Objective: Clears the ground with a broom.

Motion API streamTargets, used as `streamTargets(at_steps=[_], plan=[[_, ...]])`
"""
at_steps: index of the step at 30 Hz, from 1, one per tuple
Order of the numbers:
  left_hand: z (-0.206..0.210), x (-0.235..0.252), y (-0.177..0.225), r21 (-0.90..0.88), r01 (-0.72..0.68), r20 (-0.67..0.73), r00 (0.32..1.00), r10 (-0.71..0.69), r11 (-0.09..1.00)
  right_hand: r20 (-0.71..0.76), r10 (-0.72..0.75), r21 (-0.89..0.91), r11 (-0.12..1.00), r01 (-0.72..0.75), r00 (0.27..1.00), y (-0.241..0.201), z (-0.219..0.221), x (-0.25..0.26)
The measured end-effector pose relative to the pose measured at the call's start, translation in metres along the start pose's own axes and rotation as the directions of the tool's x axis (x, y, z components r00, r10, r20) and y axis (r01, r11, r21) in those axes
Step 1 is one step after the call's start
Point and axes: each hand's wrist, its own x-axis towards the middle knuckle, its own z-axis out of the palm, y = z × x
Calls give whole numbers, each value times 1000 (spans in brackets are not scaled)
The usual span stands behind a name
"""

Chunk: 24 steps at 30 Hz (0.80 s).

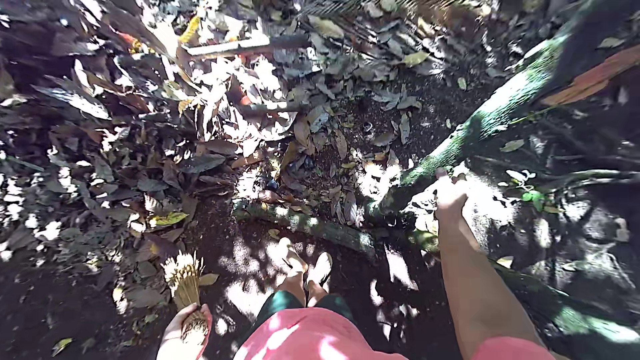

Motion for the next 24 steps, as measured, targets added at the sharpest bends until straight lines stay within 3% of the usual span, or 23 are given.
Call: streamTargets(at_steps=[2,5,8,14,20,24], plan=[[2,16,13,1,-5,-29,1000,5,1000,0,104,17,994,-104,995,-12,9,22],[-8,29,41,19,32,26,999,-33,999,-2,239,-320,920,-227,971,-38,20,39],[-18,29,63,44,66,46,997,-68,997,-28,247,-544,809,-222,969,-30,34,62],[-23,10,74,118,18,-59,998,-11,993,4,172,-625,769,-132,985,-9,34,65],[-11,16,68,202,-6,-182,982,43,979,48,190,-726,681,-97,981,-8,30,71],[15,25,78,220,5,-119,993,22,976,15,171,-697,708,-112,985,-6,28,65]])
